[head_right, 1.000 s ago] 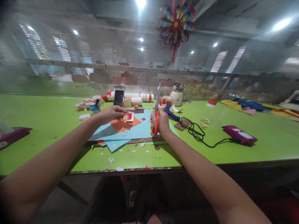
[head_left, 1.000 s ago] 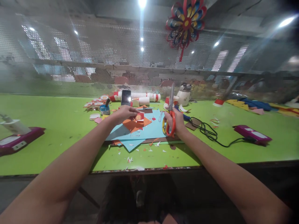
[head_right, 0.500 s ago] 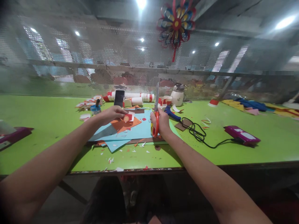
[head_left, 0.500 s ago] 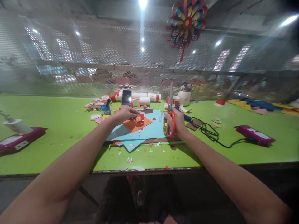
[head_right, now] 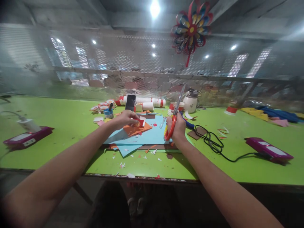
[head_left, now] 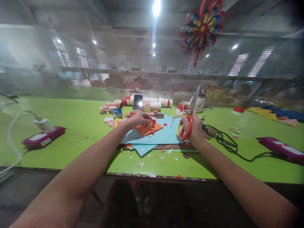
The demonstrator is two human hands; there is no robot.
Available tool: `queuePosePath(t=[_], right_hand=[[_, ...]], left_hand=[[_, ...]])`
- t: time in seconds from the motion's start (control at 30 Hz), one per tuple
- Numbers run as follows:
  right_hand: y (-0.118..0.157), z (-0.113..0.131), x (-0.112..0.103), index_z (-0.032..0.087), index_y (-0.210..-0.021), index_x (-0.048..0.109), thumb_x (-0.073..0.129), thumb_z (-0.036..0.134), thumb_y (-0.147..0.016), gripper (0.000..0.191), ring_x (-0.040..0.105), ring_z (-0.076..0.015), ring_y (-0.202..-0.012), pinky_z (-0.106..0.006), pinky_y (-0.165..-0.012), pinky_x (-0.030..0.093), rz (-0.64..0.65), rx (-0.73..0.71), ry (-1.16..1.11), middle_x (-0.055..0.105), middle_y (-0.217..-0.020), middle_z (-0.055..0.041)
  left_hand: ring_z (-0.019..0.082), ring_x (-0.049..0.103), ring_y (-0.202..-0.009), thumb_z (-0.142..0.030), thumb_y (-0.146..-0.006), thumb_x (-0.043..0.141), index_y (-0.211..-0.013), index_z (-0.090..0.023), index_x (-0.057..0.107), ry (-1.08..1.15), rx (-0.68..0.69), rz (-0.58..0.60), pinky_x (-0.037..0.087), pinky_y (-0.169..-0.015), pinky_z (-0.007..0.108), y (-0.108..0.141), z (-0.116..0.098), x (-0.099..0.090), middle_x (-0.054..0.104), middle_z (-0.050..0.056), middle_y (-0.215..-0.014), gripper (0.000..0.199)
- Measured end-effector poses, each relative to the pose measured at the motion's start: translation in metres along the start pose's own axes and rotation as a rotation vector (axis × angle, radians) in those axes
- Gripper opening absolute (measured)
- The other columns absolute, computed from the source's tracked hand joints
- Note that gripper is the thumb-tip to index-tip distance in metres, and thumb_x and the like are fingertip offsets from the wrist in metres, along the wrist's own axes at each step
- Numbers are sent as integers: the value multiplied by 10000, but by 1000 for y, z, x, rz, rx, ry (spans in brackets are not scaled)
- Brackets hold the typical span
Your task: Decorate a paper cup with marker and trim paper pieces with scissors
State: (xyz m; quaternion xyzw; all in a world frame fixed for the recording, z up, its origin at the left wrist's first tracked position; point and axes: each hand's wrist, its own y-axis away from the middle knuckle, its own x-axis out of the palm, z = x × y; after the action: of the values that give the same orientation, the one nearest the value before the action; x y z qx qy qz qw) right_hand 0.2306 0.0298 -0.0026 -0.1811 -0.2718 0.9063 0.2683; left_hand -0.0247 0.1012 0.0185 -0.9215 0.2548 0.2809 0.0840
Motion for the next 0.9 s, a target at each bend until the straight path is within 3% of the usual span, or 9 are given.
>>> queuePosePath(t=[0.27, 0.6, 0.73, 0.9], right_hand=[[3, 12, 0, 138, -1053, 612, 586, 297, -941, 197, 607, -98, -626, -254, -574, 533, -24, 45, 28, 641, -841, 4], [-3, 0, 1, 148, -1130, 601, 593, 307, -935, 251, 653, -149, -790, -321, -683, 564, -14, 22, 77, 657, -1004, -42], [-7, -4, -2, 149, -1141, 597, 591, 312, -937, 261, 654, -150, -790, -323, -683, 565, -27, 11, 112, 658, -1007, -44], [-10, 0, -5, 149, -1142, 596, 590, 314, -938, 263, 651, -140, -759, -312, -665, 563, -59, -20, 133, 659, -983, -37]], left_hand=[[226, 622, -1013, -324, -924, 582, -1216, -155, 563, 133, -8, -35, 542, -845, 433, -1, -1, 1, 598, 101, -1207, 337], [211, 630, -980, -320, -930, 574, -1196, -158, 574, 206, 10, -108, 550, -826, 410, 9, -13, 4, 609, 99, -1185, 311], [181, 642, -891, -309, -931, 576, -1136, -154, 597, 158, 55, -247, 564, -755, 362, 12, -19, -5, 638, 84, -1098, 258], [107, 601, -615, -179, -873, 637, -1006, -108, 594, 65, 179, -580, 501, -576, 234, 11, -15, -43, 623, -4, -755, 156]])
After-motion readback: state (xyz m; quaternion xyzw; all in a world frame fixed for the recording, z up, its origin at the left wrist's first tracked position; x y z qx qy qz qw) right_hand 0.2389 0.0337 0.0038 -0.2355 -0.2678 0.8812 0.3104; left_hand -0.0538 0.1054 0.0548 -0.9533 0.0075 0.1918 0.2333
